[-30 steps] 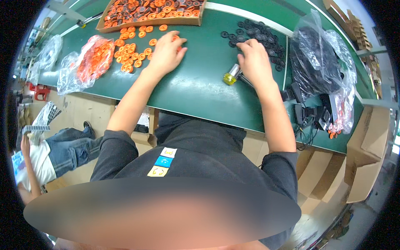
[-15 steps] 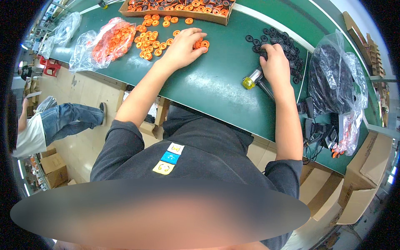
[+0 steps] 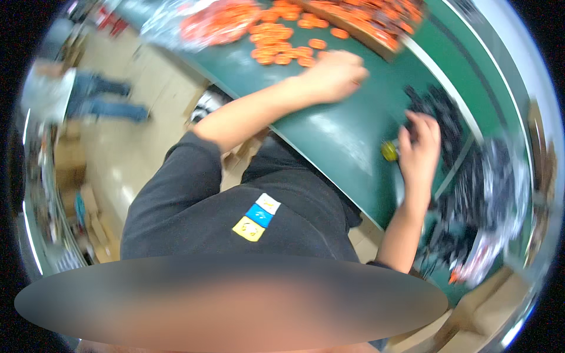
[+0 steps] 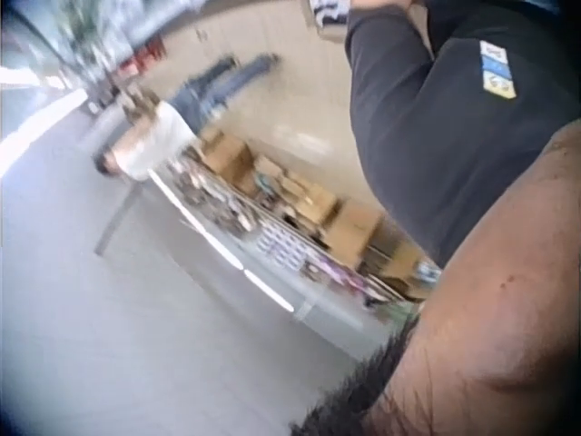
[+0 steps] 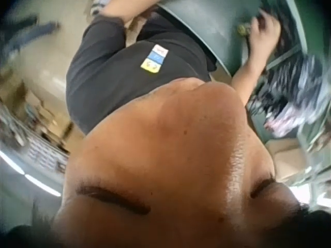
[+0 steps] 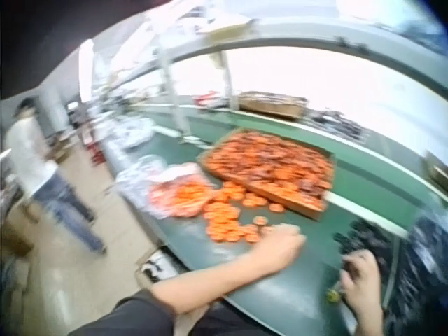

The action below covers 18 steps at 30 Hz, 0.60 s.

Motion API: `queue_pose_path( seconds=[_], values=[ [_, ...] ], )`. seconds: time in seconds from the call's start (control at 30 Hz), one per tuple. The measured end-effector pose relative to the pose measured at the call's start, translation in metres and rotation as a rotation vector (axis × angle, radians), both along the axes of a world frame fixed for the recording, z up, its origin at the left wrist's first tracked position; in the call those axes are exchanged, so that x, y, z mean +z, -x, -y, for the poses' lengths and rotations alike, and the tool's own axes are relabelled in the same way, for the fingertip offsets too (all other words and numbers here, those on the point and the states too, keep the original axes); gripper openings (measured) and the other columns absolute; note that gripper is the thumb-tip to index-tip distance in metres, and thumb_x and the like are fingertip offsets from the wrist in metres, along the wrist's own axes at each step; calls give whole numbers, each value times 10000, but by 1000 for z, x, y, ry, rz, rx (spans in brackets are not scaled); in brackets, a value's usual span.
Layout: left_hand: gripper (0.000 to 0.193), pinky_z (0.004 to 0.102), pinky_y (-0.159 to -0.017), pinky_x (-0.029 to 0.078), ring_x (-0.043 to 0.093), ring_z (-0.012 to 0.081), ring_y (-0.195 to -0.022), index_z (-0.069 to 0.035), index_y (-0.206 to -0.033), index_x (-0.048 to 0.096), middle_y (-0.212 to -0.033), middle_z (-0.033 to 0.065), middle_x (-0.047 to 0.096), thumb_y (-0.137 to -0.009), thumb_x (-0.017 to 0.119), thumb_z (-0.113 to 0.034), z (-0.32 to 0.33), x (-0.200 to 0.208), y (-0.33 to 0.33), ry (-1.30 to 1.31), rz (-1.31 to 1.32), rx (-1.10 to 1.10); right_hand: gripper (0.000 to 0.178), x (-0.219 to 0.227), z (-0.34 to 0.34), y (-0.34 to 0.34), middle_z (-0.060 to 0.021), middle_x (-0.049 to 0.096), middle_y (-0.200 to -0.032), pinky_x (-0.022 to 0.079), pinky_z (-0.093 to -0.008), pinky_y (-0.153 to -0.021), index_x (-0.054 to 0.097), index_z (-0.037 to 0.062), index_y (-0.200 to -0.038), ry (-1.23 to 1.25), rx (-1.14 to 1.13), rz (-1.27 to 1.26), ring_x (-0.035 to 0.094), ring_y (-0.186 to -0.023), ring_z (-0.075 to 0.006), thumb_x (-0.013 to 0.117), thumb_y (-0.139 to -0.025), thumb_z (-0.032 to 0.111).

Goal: The person assembles circular components by inserting black seals into orange rings by hand, taps them using a small mallet, and places the finished assemblies into a cardboard tray.

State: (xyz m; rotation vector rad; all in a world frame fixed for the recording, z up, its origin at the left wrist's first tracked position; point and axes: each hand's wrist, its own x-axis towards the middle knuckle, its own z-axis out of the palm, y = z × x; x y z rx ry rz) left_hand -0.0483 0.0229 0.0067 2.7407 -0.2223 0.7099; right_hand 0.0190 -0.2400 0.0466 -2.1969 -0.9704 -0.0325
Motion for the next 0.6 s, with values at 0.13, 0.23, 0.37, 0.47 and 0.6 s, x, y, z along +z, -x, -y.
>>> queue_pose_path(
  seconds=[0.13, 0.23, 0.37, 0.47, 0.6],
  values=[
    [147, 516, -721, 540, 659, 414, -830, -28, -831, 620, -844, 188, 651, -790, 624, -170, 20, 4, -19, 237, -24, -150, 348, -11, 11, -8, -79, 610, -1080, 496, -273, -744, 656, 45, -1210, 31, -3, -35, 582, -820, -147, 652, -867, -12],
    [159, 476, -763, 527, 659, 356, -920, -57, -921, 660, -914, 151, 679, -827, 677, -184, 41, 19, -24, 447, -79, -212, 341, -15, 3, -7, -55, 602, -1104, 484, -243, -768, 587, 7, -1271, -122, -42, -195, 547, -832, -98, 630, -933, 21],
    [113, 417, -785, 538, 675, 281, -891, -45, -922, 688, -905, 108, 674, -839, 689, -121, 58, 8, -33, 700, 4, -272, 316, -20, -1, -13, -53, 600, -1073, 485, -233, -779, 576, -26, -1223, -269, -20, -302, 547, -844, -100, 655, -917, -1],
    [140, 354, -786, 562, 705, 220, -869, -38, -969, 703, -923, 98, 703, -835, 696, -81, 67, 0, -26, 1017, -144, -283, 347, -29, 6, -18, -41, 596, -1035, 483, -222, -776, 575, -21, -1241, -324, -34, -335, 546, -840, -91, 656, -903, -35],
    [175, 302, -831, 557, 696, 140, -902, -19, -1008, 735, -946, 72, 742, -848, 729, -92, 76, -9, -30, 1248, -354, -372, 358, -29, 17, -11, -32, 588, -1040, 489, -222, -773, 644, 9, -1218, -384, -78, -310, 559, -834, -88, 680, -867, -56]
  ],
)
